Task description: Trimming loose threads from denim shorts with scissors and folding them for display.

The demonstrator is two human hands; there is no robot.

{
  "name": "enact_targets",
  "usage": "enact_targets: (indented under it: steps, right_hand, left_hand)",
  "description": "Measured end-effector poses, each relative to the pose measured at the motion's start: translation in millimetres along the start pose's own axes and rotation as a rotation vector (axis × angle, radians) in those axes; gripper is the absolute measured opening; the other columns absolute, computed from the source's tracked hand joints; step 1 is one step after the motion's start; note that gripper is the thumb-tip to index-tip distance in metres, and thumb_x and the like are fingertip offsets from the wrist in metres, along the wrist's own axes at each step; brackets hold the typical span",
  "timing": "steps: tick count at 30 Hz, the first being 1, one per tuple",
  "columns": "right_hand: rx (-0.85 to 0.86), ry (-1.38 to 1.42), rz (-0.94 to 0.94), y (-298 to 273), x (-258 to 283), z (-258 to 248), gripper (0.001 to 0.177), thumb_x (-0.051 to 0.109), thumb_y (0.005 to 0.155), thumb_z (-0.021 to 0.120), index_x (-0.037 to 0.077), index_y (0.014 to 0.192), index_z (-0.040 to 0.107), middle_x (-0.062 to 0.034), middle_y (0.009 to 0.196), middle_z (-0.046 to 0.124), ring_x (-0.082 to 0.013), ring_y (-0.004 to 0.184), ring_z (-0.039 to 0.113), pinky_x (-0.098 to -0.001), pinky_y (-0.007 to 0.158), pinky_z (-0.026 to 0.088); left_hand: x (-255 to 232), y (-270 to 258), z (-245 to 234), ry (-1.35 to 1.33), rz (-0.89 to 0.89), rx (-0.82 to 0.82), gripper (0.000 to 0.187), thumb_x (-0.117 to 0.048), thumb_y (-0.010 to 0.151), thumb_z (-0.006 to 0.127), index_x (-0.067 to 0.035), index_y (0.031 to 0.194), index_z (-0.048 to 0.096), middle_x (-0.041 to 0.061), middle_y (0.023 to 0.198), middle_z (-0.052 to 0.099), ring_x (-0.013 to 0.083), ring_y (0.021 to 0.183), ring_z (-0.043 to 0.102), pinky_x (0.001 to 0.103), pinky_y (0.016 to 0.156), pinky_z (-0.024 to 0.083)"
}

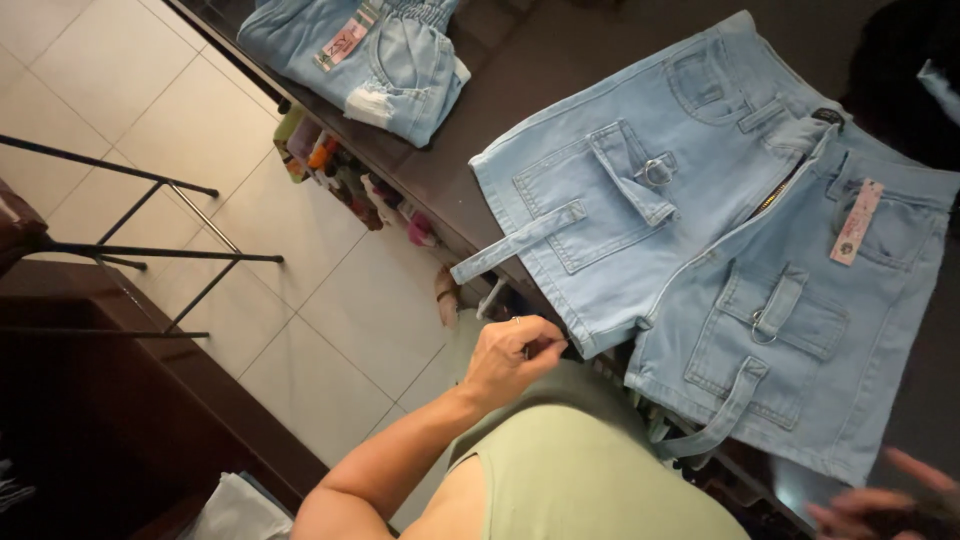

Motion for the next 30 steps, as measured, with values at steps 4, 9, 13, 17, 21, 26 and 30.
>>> enact_targets:
  steps: [4, 9, 13, 17, 21, 26, 30]
  right_hand:
    - [-0.556, -0.217, 0.218, 94.1, -83.4, 225.1, 0.046, 0.022, 0.12, 0.033, -0.006, 0.155, 0.046, -0.0346, 0.148, 0.054, -0.058, 0.134, 0.043, -0.0664, 0.107, 0.034]
    - [-0.222, -0.683, 0.569, 90.7, -108.9, 254.6, 0.075, -0.004, 0.073, 0.088, -0.011, 0.145, 0.067, -0.0329, 0.118, 0.084, -0.0484, 0.086, 0.083, -0.0462, 0.07, 0.058]
    - [-0.708, -0.834, 0.861, 98.1, -125.6, 296.8, 0.048, -0.006, 0.092, 0.071, -0.011, 0.139, 0.082, -0.0343, 0.111, 0.073, -0.0438, 0.082, 0.054, -0.0532, 0.072, 0.038]
    - [-0.832, -0.841, 0.89, 102.2, -134.2, 305.9, 0.044, 0.0, 0.1, 0.066, -0.003, 0.142, 0.079, -0.0296, 0.108, 0.071, -0.0337, 0.062, 0.039, -0.0422, 0.057, 0.028]
    - [-0.52, -0.832, 0.687, 125.0, -149.6, 294.6, 0.045, -0.005, 0.088, 0.07, -0.016, 0.13, 0.08, -0.0268, 0.099, 0.07, -0.0338, 0.041, 0.049, -0.0369, 0.027, 0.036]
    - [-0.484, -0.842, 0.656, 132.3, -164.5, 296.1, 0.031, -0.001, 0.093, 0.07, -0.016, 0.119, 0.077, -0.026, 0.077, 0.062, -0.0305, 0.035, 0.049, -0.0364, 0.023, 0.033]
    - [-0.565, -0.786, 0.631, 131.3, -166.2, 302.5, 0.036, 0.0, 0.094, 0.066, -0.014, 0.126, 0.075, -0.0244, 0.095, 0.069, -0.0302, 0.038, 0.049, -0.0356, 0.027, 0.033]
  left_hand:
    - [-12.0, -0.2, -1.8, -0.004, -0.071, 0.026, 0.007, -0.009, 0.087, 0.072, -0.012, 0.083, 0.067, -0.004, 0.07, 0.063, 0.0097, 0.06, 0.05, 0.026, 0.062, 0.044]
    - [-1.1, -4.3, 1.3, -0.129, -0.211, 0.028, 0.007, -0.013, 0.087, 0.073, -0.012, 0.082, 0.069, -0.005, 0.067, 0.061, 0.0057, 0.06, 0.049, 0.023, 0.061, 0.042]
    - [5.4, -8.8, 5.8, -0.223, -0.235, 0.015, 0.008, -0.013, 0.089, 0.074, -0.012, 0.082, 0.069, -0.005, 0.066, 0.059, 0.0042, 0.06, 0.046, 0.023, 0.059, 0.04]
    - [-0.8, -5.8, 0.3, -0.198, -0.163, -0.016, 0.008, -0.014, 0.089, 0.074, -0.013, 0.082, 0.069, -0.006, 0.065, 0.059, 0.0043, 0.06, 0.046, 0.024, 0.06, 0.04]
    - [-2.6, -3.6, 1.7, -0.245, -0.213, 0.011, 0.006, -0.012, 0.087, 0.074, -0.012, 0.082, 0.07, -0.007, 0.063, 0.057, 0.004, 0.059, 0.044, 0.022, 0.058, 0.039]
    - [-4.1, -0.1, 0.7, -0.168, -0.129, 0.02, 0.008, -0.013, 0.087, 0.074, -0.013, 0.081, 0.068, -0.006, 0.061, 0.052, 0.0066, 0.059, 0.043, 0.025, 0.06, 0.039]
    - [-4.8, 2.1, 0.4, -0.184, -0.174, 0.056, 0.008, -0.013, 0.087, 0.073, -0.011, 0.08, 0.069, -0.006, 0.061, 0.052, 0.0064, 0.058, 0.042, 0.025, 0.059, 0.038]
Point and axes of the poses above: each hand's wrist, its own y-axis towards the middle knuckle, its own z-axis out of the palm, x = y × z, the point moved 10 cm from there along y, towards the middle knuckle
